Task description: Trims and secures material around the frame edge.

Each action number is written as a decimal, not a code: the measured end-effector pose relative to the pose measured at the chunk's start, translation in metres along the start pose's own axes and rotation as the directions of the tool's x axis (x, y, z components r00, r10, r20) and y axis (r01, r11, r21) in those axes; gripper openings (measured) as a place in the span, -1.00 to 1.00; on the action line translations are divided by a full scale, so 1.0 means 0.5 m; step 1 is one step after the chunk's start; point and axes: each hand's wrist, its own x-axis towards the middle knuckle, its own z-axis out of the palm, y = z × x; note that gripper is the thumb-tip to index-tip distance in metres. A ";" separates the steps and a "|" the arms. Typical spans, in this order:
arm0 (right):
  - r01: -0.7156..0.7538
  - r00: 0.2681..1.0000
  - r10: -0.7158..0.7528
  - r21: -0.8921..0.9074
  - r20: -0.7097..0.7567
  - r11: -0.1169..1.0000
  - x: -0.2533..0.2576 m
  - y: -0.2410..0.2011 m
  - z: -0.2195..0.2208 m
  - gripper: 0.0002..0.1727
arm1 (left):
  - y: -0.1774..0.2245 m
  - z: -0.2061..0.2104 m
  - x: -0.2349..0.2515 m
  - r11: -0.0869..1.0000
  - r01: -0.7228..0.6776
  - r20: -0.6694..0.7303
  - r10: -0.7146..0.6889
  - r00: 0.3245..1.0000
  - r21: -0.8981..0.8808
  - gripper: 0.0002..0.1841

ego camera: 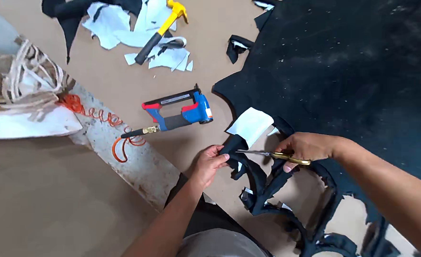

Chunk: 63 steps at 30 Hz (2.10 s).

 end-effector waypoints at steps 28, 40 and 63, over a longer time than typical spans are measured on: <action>0.195 0.980 -0.160 -0.391 0.121 0.900 0.108 -0.002 -0.103 -0.79 | 0.007 -0.004 0.003 0.996 0.013 0.038 -0.017 0.999 0.092 -0.75; -0.309 0.902 0.125 -0.416 -0.412 0.855 -0.103 0.145 -0.029 -0.38 | 0.060 0.045 0.035 0.790 0.232 -0.180 -0.156 0.971 0.567 -0.78; -0.149 -0.217 0.166 0.200 -0.962 0.968 0.313 -0.241 0.488 -0.62 | 0.069 0.034 0.028 -0.479 -0.679 0.667 -0.231 0.709 0.556 -0.49</action>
